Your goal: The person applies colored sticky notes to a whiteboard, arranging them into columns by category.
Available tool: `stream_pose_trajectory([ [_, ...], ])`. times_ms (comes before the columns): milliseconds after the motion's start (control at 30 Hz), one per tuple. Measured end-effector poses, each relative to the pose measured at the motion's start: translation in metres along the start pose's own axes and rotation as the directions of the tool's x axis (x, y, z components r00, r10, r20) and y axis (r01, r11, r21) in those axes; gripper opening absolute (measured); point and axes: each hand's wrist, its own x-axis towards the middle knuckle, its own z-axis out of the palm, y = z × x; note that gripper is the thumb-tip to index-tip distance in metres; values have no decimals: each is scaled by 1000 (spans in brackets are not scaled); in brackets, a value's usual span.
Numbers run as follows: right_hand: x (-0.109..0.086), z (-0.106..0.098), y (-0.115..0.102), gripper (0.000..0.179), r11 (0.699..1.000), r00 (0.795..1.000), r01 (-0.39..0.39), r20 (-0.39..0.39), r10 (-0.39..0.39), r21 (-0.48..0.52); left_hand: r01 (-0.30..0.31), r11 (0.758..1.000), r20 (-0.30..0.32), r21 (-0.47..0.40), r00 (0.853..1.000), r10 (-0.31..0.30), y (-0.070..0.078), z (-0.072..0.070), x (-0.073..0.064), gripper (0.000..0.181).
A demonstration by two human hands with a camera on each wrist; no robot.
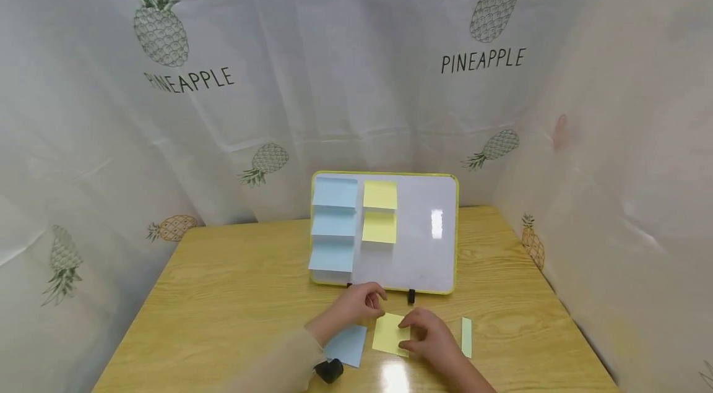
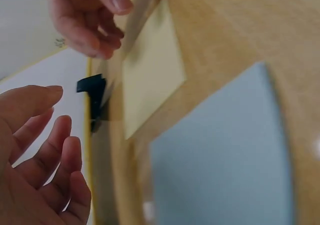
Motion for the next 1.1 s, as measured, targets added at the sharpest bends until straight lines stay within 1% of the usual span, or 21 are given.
stream_pose_trajectory([
  [100,-1,4,5,32,999,998,51,36,-50,-17,-12,1000,-4,3,1000,12,-9,10,-8,23],
  [200,-1,7,10,37,989,989,133,69,-129,-67,-18,1000,-14,11,1000,18,-18,18,-15,23],
  [267,0,8,12,38,980,982,176,86,-169,-89,-27,999,-28,35,999,28,-22,21,-19,23],
  [367,0,8,13,38,970,974,211,104,-199,-119,-29,993,-48,112,998,35,-29,26,-23,24],
  [467,1,7,14,36,970,974,209,112,-196,-121,-20,980,-71,198,997,35,-33,31,-26,25],
  [533,1,7,15,35,972,976,200,112,-186,-122,-3,973,-84,230,996,23,-35,33,-26,27],
  [633,1,6,13,34,977,980,178,109,-165,-122,21,970,-82,244,997,-1,-35,35,-27,29],
  [700,1,5,12,33,980,983,161,105,-149,-120,33,965,-70,259,997,-15,-35,36,-27,31],
  [833,0,5,10,31,984,987,136,97,-125,-114,37,957,-51,287,998,-23,-36,36,-28,32],
  [1000,0,6,9,27,987,990,116,96,-105,-114,34,956,-61,292,998,-17,-37,36,-29,24],
  [1100,1,6,9,26,988,990,109,99,-97,-114,31,961,-67,274,998,-13,-38,35,-30,17],
])
